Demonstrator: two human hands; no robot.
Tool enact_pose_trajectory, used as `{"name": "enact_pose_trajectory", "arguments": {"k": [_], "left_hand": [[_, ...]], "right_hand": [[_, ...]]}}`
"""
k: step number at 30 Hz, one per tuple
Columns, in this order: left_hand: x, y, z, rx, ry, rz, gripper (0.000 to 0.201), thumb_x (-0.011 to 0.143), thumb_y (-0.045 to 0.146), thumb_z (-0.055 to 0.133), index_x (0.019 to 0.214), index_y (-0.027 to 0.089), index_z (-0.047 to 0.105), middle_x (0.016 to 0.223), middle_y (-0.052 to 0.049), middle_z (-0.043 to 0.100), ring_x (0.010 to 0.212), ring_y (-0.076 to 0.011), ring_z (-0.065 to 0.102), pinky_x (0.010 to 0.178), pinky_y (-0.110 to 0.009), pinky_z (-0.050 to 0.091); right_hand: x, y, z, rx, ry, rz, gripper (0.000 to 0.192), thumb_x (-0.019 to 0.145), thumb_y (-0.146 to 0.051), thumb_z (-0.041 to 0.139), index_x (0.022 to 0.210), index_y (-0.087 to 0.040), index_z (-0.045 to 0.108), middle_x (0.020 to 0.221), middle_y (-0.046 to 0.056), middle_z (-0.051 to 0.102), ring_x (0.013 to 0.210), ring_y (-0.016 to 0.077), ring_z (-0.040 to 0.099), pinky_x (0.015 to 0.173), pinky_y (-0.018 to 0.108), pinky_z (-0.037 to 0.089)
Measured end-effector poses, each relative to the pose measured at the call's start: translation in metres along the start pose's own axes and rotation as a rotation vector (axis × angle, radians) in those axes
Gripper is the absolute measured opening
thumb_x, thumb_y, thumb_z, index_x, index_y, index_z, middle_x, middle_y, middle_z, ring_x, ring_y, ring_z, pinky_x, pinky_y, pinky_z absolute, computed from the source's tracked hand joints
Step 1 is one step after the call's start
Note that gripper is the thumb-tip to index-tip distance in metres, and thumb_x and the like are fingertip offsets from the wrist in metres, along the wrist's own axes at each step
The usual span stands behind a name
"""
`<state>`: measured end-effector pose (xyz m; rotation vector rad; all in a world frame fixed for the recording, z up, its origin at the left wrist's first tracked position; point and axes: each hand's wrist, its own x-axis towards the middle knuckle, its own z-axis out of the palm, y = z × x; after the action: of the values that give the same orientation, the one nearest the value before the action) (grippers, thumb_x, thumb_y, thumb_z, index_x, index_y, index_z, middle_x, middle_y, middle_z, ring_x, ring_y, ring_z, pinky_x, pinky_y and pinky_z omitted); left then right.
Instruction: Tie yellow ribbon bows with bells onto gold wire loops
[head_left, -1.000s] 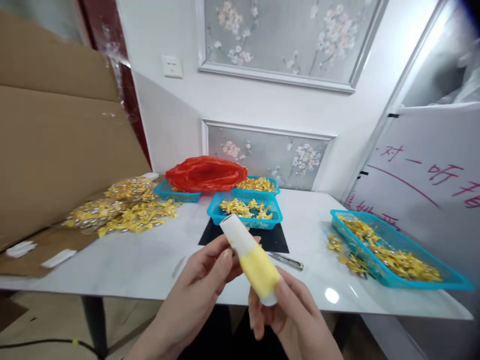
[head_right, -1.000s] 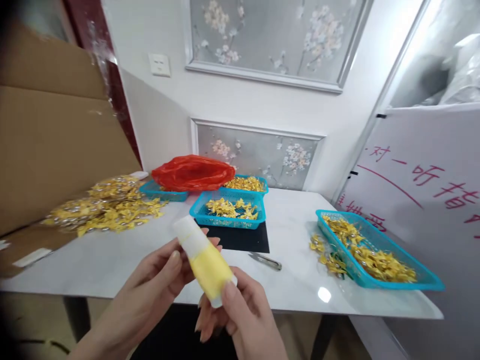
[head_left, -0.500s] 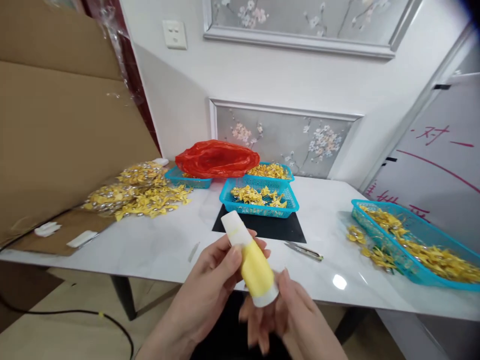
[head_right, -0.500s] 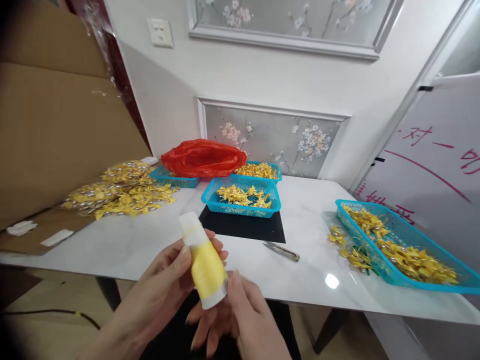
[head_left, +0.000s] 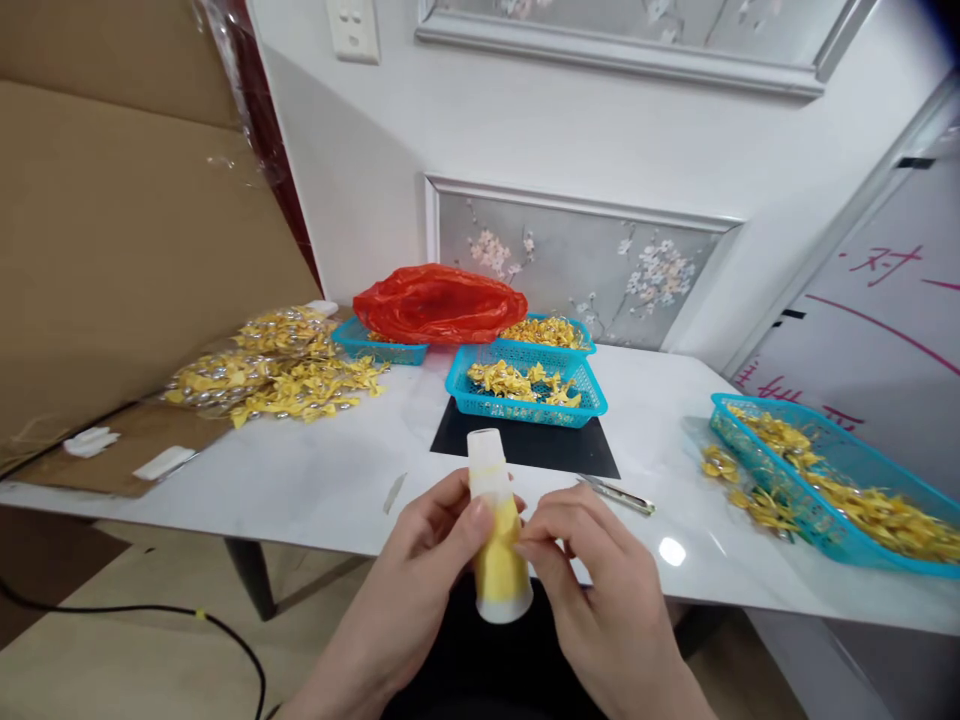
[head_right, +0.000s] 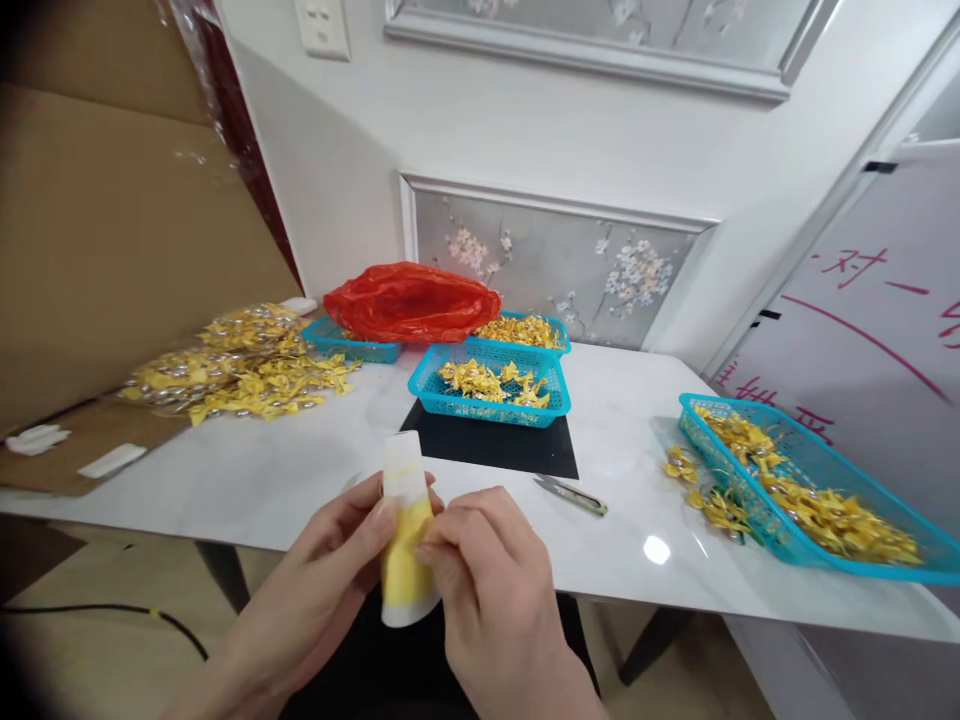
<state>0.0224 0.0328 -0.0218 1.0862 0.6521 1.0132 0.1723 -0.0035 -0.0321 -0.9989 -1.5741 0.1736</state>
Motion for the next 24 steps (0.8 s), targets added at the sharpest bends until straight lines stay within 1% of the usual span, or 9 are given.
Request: {"name": "enact_pose_trajectory", "arguments": {"k": [2, 5, 8, 10, 12, 15, 17, 20, 24], "left_hand": [[0.000, -0.001, 0.002, -0.096, 0.021, -0.099, 0.023, 0.085, 0.042, 0.073, 0.101, 0.026, 0.078, 0.090, -0.003, 0.077, 0.082, -0.0159, 0.066, 0.070, -0.019, 0.052], [0.002, -0.003, 0.006, -0.199, 0.070, -0.196, 0.027, 0.081, 0.042, 0.077, 0.099, 0.022, 0.079, 0.087, -0.004, 0.078, 0.084, -0.0170, 0.068, 0.072, -0.020, 0.055], [0.005, -0.005, 0.008, -0.271, 0.064, -0.238, 0.030, 0.081, 0.041, 0.077, 0.099, 0.018, 0.078, 0.090, -0.007, 0.077, 0.085, -0.0207, 0.069, 0.073, -0.027, 0.059], [0.007, -0.005, 0.009, -0.332, 0.071, -0.301, 0.030, 0.085, 0.041, 0.072, 0.104, 0.018, 0.077, 0.091, -0.008, 0.076, 0.082, -0.0225, 0.070, 0.071, -0.034, 0.062], [0.009, -0.005, 0.010, -0.407, 0.085, -0.392, 0.031, 0.092, 0.040, 0.064, 0.110, 0.017, 0.074, 0.089, -0.008, 0.074, 0.073, -0.0206, 0.070, 0.063, -0.035, 0.063], [0.013, -0.004, 0.009, -0.579, 0.087, -0.492, 0.037, 0.098, 0.040, 0.053, 0.115, 0.011, 0.069, 0.080, -0.005, 0.067, 0.057, -0.0115, 0.062, 0.048, -0.022, 0.056], [0.018, -0.003, 0.005, -0.658, 0.090, -0.485, 0.040, 0.101, 0.039, 0.047, 0.116, 0.006, 0.065, 0.076, -0.003, 0.061, 0.051, -0.0067, 0.056, 0.043, -0.015, 0.049], [0.028, 0.001, -0.007, -0.637, 0.119, -0.410, 0.040, 0.104, 0.032, 0.038, 0.116, 0.002, 0.061, 0.075, -0.003, 0.056, 0.052, -0.0057, 0.054, 0.043, -0.013, 0.048], [0.046, 0.010, -0.030, -0.559, 0.148, -0.316, 0.032, 0.104, 0.023, 0.039, 0.117, 0.001, 0.058, 0.074, -0.004, 0.055, 0.053, -0.0076, 0.055, 0.044, -0.015, 0.050]], "right_hand": [[-0.001, 0.006, -0.004, 0.147, 0.014, 0.137, 0.017, 0.092, -0.016, 0.056, 0.078, -0.023, 0.058, 0.075, 0.000, 0.057, 0.068, 0.0142, 0.055, 0.060, 0.025, 0.047], [-0.004, 0.014, -0.009, 0.482, -0.006, 0.382, 0.019, 0.096, -0.029, 0.057, 0.079, -0.022, 0.055, 0.074, -0.002, 0.054, 0.064, 0.0110, 0.050, 0.058, 0.022, 0.042], [-0.006, 0.019, -0.009, 0.852, -0.033, 0.620, 0.023, 0.096, -0.039, 0.058, 0.083, -0.021, 0.054, 0.075, -0.004, 0.053, 0.052, 0.0064, 0.039, 0.050, 0.021, 0.034], [-0.005, 0.021, -0.007, 1.001, -0.024, 0.710, 0.027, 0.094, -0.043, 0.061, 0.082, -0.021, 0.052, 0.072, -0.005, 0.053, 0.046, 0.0049, 0.036, 0.048, 0.021, 0.032], [-0.002, 0.025, -0.005, 1.030, 0.014, 0.728, 0.029, 0.090, -0.044, 0.066, 0.079, -0.021, 0.051, 0.068, -0.005, 0.052, 0.047, 0.0064, 0.042, 0.050, 0.022, 0.035], [0.005, 0.038, -0.008, 0.977, 0.121, 0.708, 0.031, 0.085, -0.043, 0.072, 0.076, -0.020, 0.054, 0.064, -0.004, 0.051, 0.056, 0.0101, 0.051, 0.054, 0.022, 0.040], [0.009, 0.053, -0.018, 0.936, 0.227, 0.686, 0.033, 0.080, -0.042, 0.078, 0.072, -0.020, 0.055, 0.064, -0.003, 0.050, 0.058, 0.0104, 0.051, 0.054, 0.022, 0.043], [0.015, 0.086, -0.049, 0.849, 0.394, 0.644, 0.035, 0.070, -0.034, 0.086, 0.067, -0.018, 0.055, 0.066, -0.003, 0.051, 0.061, 0.0091, 0.051, 0.053, 0.020, 0.045], [0.028, 0.136, -0.117, 0.662, 0.621, 0.522, 0.038, 0.065, -0.029, 0.088, 0.063, -0.017, 0.052, 0.065, -0.005, 0.050, 0.059, 0.0080, 0.053, 0.051, 0.018, 0.047]]}}
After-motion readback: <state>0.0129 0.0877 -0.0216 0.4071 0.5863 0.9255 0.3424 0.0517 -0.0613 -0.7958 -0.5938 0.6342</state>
